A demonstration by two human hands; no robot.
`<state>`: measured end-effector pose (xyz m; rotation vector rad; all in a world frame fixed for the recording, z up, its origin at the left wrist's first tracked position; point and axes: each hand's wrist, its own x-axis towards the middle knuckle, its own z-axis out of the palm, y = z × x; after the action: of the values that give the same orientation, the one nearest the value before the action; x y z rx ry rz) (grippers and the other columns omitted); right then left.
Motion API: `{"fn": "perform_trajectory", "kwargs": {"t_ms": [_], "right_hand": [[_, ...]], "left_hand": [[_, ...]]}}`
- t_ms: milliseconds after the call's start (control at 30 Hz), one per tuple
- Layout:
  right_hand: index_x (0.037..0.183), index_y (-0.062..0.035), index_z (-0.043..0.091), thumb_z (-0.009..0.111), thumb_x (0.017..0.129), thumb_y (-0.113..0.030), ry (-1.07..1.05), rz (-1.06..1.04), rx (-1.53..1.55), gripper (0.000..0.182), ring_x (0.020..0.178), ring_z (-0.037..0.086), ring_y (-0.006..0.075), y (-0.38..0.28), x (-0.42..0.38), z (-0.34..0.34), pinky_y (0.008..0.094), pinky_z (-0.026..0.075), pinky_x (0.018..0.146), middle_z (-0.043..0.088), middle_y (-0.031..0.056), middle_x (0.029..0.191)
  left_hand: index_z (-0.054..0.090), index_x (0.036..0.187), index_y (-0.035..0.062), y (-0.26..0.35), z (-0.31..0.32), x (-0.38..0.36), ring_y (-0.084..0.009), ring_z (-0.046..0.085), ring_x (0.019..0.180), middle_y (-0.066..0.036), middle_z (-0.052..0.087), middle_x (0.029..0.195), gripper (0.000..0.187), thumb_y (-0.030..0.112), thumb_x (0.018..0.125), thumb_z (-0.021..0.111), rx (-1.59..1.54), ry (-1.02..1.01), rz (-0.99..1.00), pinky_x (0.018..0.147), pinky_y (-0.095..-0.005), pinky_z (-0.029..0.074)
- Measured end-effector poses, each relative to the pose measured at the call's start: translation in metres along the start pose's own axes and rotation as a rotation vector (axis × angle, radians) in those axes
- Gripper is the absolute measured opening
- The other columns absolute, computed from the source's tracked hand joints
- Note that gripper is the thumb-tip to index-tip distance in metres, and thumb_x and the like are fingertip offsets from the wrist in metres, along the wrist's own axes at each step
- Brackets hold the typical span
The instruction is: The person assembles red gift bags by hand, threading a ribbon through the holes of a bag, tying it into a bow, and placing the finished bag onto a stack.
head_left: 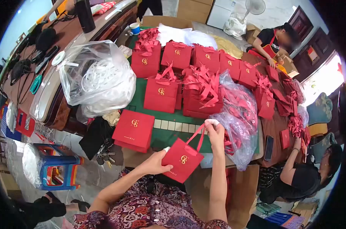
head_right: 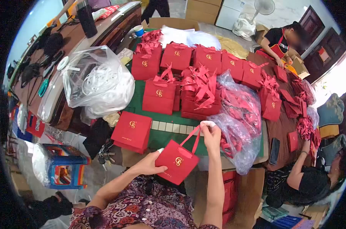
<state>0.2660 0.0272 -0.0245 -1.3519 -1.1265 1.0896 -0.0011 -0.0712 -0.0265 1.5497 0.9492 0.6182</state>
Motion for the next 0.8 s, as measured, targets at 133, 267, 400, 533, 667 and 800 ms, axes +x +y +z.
{"fn": "perform_trajectory", "kwargs": {"t_ms": [133,267,400,533,667,800], "right_hand": [[0.095,-0.001,0.069,0.066,0.092,-0.013,-0.01,0.04,-0.028,0.012,0.072,0.053,0.0046,-0.001,0.004,0.005,0.0215,0.043,0.065,0.062,-0.0045,0.08],[0.104,-0.0009,0.069,0.068,0.091,-0.015,-0.028,-0.002,-0.121,0.019,0.075,0.059,0.0077,0.016,0.007,0.011,0.0227,0.047,0.067,0.067,0.002,0.084],[0.115,-0.0016,0.066,0.067,0.092,-0.014,0.14,-0.169,-0.327,0.026,0.083,0.06,0.0127,-0.006,-0.022,0.024,0.0272,0.048,0.07,0.068,0.0086,0.101],[0.118,-0.0036,0.064,0.065,0.094,-0.014,0.073,-0.229,-0.414,0.026,0.091,0.06,0.0123,-0.031,-0.064,0.04,0.0269,0.048,0.081,0.067,0.0054,0.105],[0.122,-0.0034,0.06,0.071,0.091,-0.017,-0.051,-0.182,-0.109,0.036,0.09,0.059,0.0141,-0.009,-0.081,0.073,0.0289,0.049,0.078,0.061,0.0061,0.104],[0.124,-0.0001,0.055,0.069,0.091,-0.016,-0.027,-0.086,-0.056,0.039,0.093,0.057,0.0136,-0.015,-0.082,0.086,0.0294,0.048,0.083,0.06,0.0072,0.103]], "left_hand": [[0.039,0.138,-0.0108,-0.006,0.0,-0.006,-0.0251,0.064,0.112,-0.023,0.065,0.118,0.073,0.013,0.079,0.074,-0.068,0.052,-0.01,0.096,-0.0368,0.049],[0.042,0.136,-0.0057,-0.012,-0.005,-0.012,-0.0214,0.062,0.111,-0.016,0.064,0.118,0.068,0.012,0.079,0.075,-0.111,0.059,-0.026,0.096,-0.0351,0.048],[0.047,0.13,-0.0021,-0.012,-0.009,-0.016,-0.0177,0.06,0.108,-0.011,0.064,0.115,0.06,0.011,0.08,0.077,-0.143,0.176,-0.115,0.094,-0.034,0.049],[0.051,0.124,-0.0011,0.02,-0.018,-0.015,-0.0282,0.067,0.101,-0.018,0.068,0.105,0.051,0.018,0.083,0.075,0.139,0.351,-0.162,0.087,-0.0377,0.051],[0.053,0.123,0.0014,0.042,-0.015,-0.011,-0.04,0.063,0.098,-0.022,0.065,0.103,0.048,0.016,0.082,0.072,0.326,0.299,-0.069,0.086,-0.0424,0.051],[0.052,0.125,0.0011,0.061,-0.003,-0.013,-0.0387,0.054,0.107,-0.021,0.058,0.11,0.06,0.022,0.075,0.078,0.594,0.252,0.051,0.093,-0.0417,0.046]]}}
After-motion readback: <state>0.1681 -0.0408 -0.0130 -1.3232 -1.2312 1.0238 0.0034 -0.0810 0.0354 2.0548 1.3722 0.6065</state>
